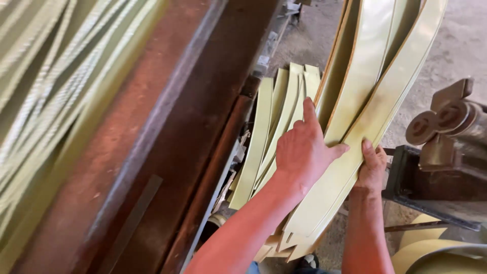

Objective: Sorting and stacking curved metal strips on a workbench in a fabrication shop.

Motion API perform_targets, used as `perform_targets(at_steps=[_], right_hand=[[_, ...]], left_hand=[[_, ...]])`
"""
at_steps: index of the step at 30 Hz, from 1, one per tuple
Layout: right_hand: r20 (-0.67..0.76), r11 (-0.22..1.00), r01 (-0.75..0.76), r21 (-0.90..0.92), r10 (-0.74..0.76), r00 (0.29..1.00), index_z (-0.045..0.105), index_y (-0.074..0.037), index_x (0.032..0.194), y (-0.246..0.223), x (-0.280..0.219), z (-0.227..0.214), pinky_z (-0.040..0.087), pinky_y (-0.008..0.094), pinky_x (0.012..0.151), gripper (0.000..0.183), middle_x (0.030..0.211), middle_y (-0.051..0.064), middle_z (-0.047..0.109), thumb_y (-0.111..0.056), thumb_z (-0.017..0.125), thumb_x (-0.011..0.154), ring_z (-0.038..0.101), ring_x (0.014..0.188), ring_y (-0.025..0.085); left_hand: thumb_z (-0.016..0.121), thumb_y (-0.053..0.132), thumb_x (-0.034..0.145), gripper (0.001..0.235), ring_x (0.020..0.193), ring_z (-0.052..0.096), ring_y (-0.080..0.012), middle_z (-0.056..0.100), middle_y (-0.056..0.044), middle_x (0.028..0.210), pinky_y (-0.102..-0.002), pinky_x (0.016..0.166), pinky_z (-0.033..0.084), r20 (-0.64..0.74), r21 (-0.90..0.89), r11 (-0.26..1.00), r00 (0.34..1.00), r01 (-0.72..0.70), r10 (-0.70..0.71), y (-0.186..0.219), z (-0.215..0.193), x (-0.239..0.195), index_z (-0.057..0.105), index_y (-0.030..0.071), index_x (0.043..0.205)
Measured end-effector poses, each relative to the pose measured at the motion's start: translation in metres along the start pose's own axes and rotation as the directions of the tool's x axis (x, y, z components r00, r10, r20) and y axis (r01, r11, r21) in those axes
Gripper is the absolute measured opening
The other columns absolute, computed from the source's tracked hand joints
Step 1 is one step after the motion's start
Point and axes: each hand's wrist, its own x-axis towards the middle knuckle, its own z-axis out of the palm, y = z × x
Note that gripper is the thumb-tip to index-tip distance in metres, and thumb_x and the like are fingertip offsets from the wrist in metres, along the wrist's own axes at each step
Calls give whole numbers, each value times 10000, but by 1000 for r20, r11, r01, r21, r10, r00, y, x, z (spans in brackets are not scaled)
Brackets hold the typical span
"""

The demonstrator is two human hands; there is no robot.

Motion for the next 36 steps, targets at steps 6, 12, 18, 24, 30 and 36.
perform_targets(at_steps=[6,12,18,24,30,36], right_hand=[[50,994,-66,-86,70,996,607,39,1339,-33,-9,79,591,352,889,454,1199,141,725,-238,744,1006,719,993,228],[82,977,-102,-188,119,990,604,29,1320,-65,-37,207,589,346,915,442,1203,121,718,-196,714,956,718,1020,206],[-76,907,-232,-351,219,973,613,-6,1263,-53,-58,386,598,317,908,345,1097,113,717,-168,696,969,726,943,194],[83,915,-337,-219,362,928,657,20,1198,31,-73,499,581,316,811,367,1070,104,743,-221,751,938,714,892,168],[107,852,-448,-270,489,866,685,-2,1168,90,-89,588,593,314,820,389,1065,93,765,-202,804,855,734,904,174],[88,876,-419,-240,449,889,697,19,1136,104,-89,663,587,341,782,393,1045,112,753,-217,826,850,724,874,194]], left_hand=[[878,501,691,1242,854,718,-364,696,-251,977,-458,736,574,-129,6,1000,991,22,-21,21,-74,-40,195,-51,1569],[885,528,664,1259,924,718,-385,702,-256,1024,-457,802,575,-261,-48,996,961,81,-91,23,-174,-91,217,-50,1561],[887,554,622,1269,936,738,-382,715,-262,1052,-444,830,587,-331,-41,984,927,175,-178,-15,-302,-122,258,-51,1543],[878,599,638,1213,1032,712,-407,719,-265,1095,-471,910,572,-353,63,940,888,336,-294,-89,-423,-125,327,-28,1518],[943,593,523,1065,1236,632,-367,662,-241,1290,-437,1068,484,-337,-30,927,870,373,-360,-215,-489,-105,583,-6,1327],[891,682,467,1149,1234,671,-317,677,-201,1334,-355,1114,474,-186,-107,954,936,282,-297,-260,-563,-79,605,-3,1343]])
